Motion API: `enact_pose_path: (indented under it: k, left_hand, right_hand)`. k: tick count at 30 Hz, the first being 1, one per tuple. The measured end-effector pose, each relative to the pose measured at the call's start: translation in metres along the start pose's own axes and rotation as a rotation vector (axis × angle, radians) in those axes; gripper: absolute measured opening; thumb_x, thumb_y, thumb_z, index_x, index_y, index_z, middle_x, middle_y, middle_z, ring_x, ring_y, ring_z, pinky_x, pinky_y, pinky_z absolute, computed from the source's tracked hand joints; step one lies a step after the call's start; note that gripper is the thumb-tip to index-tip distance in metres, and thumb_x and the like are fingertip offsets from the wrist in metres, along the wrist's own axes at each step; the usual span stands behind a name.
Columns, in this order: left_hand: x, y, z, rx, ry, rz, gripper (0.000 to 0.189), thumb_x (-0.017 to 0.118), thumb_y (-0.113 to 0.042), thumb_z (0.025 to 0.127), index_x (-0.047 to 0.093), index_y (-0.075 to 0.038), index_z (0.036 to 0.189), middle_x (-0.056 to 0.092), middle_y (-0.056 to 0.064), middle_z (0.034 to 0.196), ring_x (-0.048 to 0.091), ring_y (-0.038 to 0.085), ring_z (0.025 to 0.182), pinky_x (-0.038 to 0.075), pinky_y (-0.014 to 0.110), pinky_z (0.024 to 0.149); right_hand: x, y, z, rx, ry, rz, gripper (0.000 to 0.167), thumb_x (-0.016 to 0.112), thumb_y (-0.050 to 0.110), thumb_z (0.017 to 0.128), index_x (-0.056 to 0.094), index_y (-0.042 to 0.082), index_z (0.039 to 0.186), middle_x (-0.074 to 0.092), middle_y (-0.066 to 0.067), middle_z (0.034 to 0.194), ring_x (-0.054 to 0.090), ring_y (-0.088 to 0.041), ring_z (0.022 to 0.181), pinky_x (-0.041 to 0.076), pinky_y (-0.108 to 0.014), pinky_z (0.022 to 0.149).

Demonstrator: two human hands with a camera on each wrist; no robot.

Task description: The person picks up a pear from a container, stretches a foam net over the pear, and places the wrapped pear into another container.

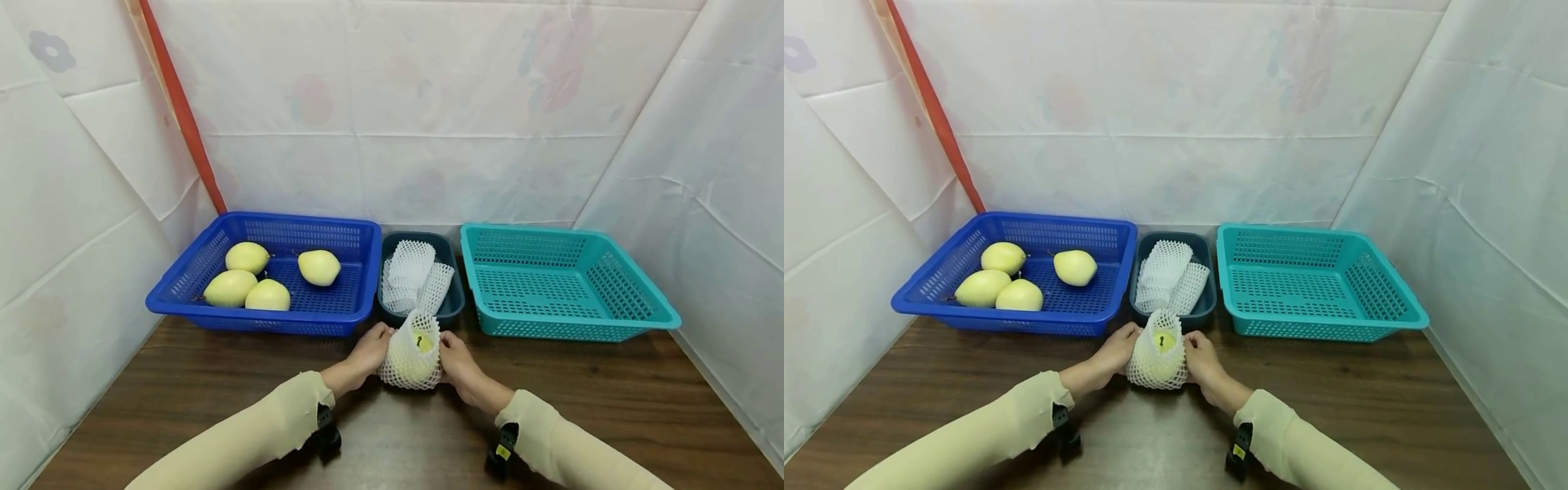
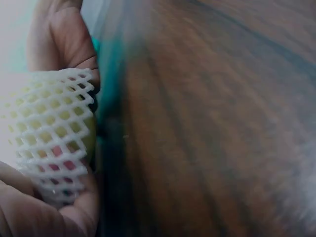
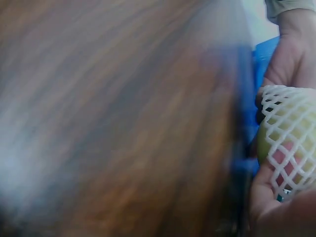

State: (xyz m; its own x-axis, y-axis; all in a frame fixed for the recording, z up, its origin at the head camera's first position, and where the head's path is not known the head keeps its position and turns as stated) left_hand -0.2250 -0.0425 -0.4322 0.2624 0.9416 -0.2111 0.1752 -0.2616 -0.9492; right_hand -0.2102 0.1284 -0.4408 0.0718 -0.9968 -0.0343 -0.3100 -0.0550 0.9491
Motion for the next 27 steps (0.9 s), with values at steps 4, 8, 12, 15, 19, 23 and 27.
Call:
enact_pose_path:
  k: [4,8,12,15,19,23,27]
  left_hand:
    - [-0.003,-0.006,-0.003,-0.021,0.048,-0.074,0.022,0.034,-0.022,0.104,0.049,-0.008,0.097,0.05,0.006,0.086,0.052,0.018,0.069,0.045,0.032,0.054]
    - [-0.003,-0.008,-0.006,-0.018,0.072,-0.164,0.019,0.036,-0.022,0.103,0.048,-0.008,0.098,0.05,0.005,0.085,0.05,0.017,0.067,0.044,0.031,0.055]
    - [0.0,-0.01,-0.009,-0.02,0.075,-0.287,0.018,0.04,-0.024,0.103,0.047,-0.009,0.096,0.048,0.003,0.082,0.048,0.015,0.064,0.042,0.029,0.056]
    - [0.003,-0.011,-0.01,-0.027,0.076,-0.374,0.015,0.042,-0.022,0.102,0.046,-0.01,0.094,0.047,0.002,0.08,0.047,0.014,0.064,0.04,0.028,0.057]
    - [0.009,-0.011,-0.009,-0.026,0.071,-0.481,0.01,0.046,-0.017,0.1,0.047,-0.01,0.093,0.048,0.0,0.076,0.046,0.012,0.065,0.038,0.026,0.059]
    - [0.016,-0.011,-0.007,-0.015,0.08,-0.598,0.006,0.048,-0.011,0.098,0.052,-0.009,0.094,0.055,-0.002,0.076,0.051,0.009,0.067,0.041,0.025,0.061]
    - [0.023,-0.013,-0.007,-0.01,0.105,-0.741,0.013,0.047,-0.007,0.099,0.058,-0.01,0.093,0.061,-0.003,0.081,0.057,0.007,0.074,0.047,0.023,0.067]
  right_hand:
    - [0.001,0.011,-0.007,0.001,0.057,0.045,0.022,0.042,0.023,0.103,0.045,0.003,0.11,0.054,-0.012,0.098,0.055,-0.021,0.078,0.048,-0.037,0.064]
    - [0.001,0.021,-0.014,0.001,0.103,0.019,0.024,0.04,0.025,0.104,0.044,0.003,0.112,0.054,-0.011,0.097,0.055,-0.02,0.077,0.046,-0.035,0.063]
    - [0.003,0.028,-0.016,-0.004,0.106,0.039,0.023,0.042,0.024,0.103,0.046,0.003,0.113,0.054,-0.009,0.092,0.054,-0.018,0.075,0.044,-0.032,0.063]
    - [0.003,0.031,-0.016,-0.009,0.1,0.092,0.021,0.048,0.02,0.1,0.046,0.002,0.111,0.053,-0.007,0.086,0.052,-0.016,0.071,0.042,-0.031,0.062]
    - [0.004,0.033,-0.015,-0.03,0.087,0.16,0.017,0.053,0.014,0.097,0.047,0.002,0.108,0.053,-0.006,0.08,0.052,-0.016,0.067,0.042,-0.03,0.061]
    - [0.006,0.032,-0.014,-0.066,0.055,0.22,0.019,0.054,0.009,0.096,0.048,0.0,0.112,0.055,-0.005,0.082,0.053,-0.014,0.069,0.043,-0.03,0.063]
    - [0.008,0.03,-0.012,-0.095,0.004,0.293,0.029,0.055,0.007,0.095,0.048,-0.002,0.122,0.059,-0.006,0.09,0.056,-0.013,0.075,0.046,-0.028,0.067]
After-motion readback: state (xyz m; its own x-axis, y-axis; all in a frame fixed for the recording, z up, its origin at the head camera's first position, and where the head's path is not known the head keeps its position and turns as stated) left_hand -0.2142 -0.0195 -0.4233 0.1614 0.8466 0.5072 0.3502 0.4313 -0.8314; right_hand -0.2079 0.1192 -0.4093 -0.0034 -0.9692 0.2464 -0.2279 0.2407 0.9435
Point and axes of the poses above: each hand's wrist, its own z-axis towards the middle knuckle, its own x-axis out of the palm, y = z × x, the point moved 2 cm from there along z, towards the middle knuckle
